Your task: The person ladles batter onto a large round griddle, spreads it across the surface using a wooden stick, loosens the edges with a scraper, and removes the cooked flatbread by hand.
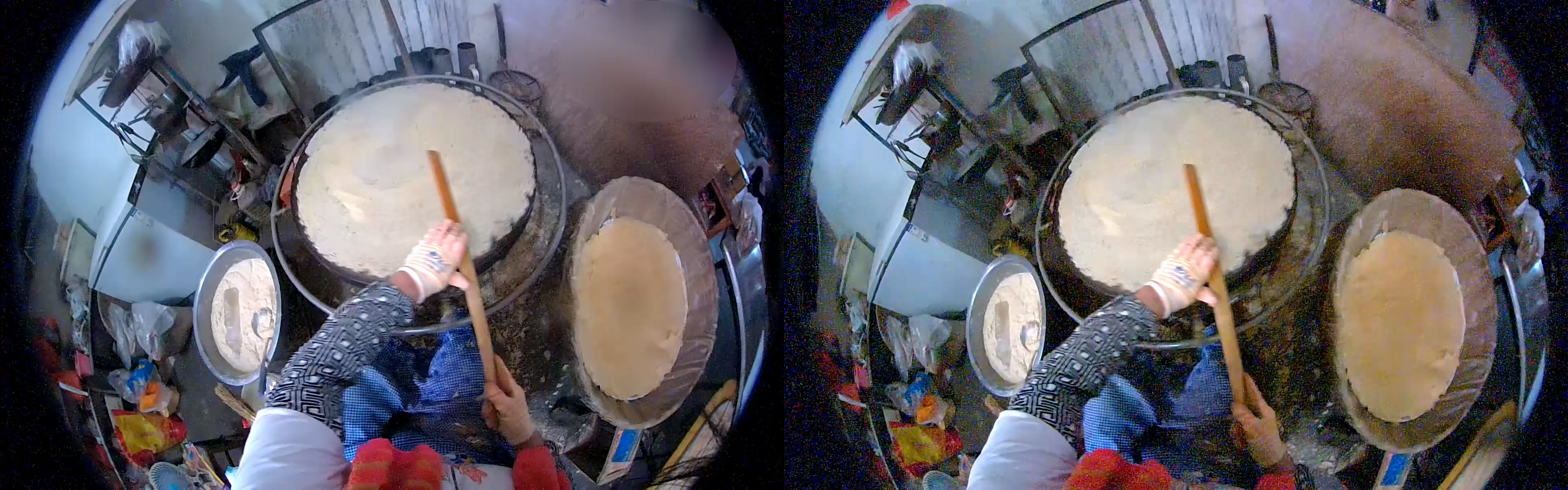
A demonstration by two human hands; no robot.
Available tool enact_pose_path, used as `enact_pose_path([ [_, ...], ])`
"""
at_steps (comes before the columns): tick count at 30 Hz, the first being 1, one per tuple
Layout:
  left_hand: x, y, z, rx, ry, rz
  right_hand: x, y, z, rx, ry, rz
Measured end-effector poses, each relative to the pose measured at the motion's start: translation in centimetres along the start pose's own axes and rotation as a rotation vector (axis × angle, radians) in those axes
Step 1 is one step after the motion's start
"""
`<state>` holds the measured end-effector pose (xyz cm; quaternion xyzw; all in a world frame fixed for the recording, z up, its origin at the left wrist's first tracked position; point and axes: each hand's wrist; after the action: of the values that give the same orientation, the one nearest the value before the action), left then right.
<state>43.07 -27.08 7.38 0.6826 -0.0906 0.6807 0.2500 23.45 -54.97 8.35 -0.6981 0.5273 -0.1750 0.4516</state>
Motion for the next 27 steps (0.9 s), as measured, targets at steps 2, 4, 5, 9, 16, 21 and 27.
enact_pose_path([
  [2, 1.4, -3.6, -3.7, 0.130, 0.017, -0.038, -1.6, 1.2, 3.4, 0.069, -0.091, -0.072],
  [4, 2.7, -6.3, -7.5, 0.257, 0.062, -0.052, -3.6, 2.7, 6.7, 0.144, -0.147, -0.156],
  [5, 2.6, -8.5, -9.7, 0.246, 0.104, -0.004, -4.8, 2.1, 8.1, 0.164, -0.190, -0.190],
  [9, 6.9, -11.2, -18.2, 0.467, 0.098, 0.043, -9.6, -1.0, 11.3, 0.030, -0.352, -0.480],
  [16, 5.9, -4.7, -21.5, 0.294, 0.275, 0.112, -6.4, 3.0, 4.5, 0.322, -0.214, -0.794],
  [21, 5.3, 4.8, -1.5, -0.300, 0.225, -0.208, 0.7, 9.9, -3.2, -0.106, 0.223, -0.046],
  [27, 1.2, 5.5, 8.0, -0.222, -0.227, -0.007, -2.5, 1.4, -3.1, -0.055, 0.296, 0.146],
])
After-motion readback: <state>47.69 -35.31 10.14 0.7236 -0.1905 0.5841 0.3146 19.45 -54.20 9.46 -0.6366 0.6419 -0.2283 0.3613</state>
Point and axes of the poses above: each hand's wrist, its own z-axis towards the middle knuckle, its own x-axis out of the back of the hand, y = z × x, and after that the axes turned 11 degrees about -z, right-handed
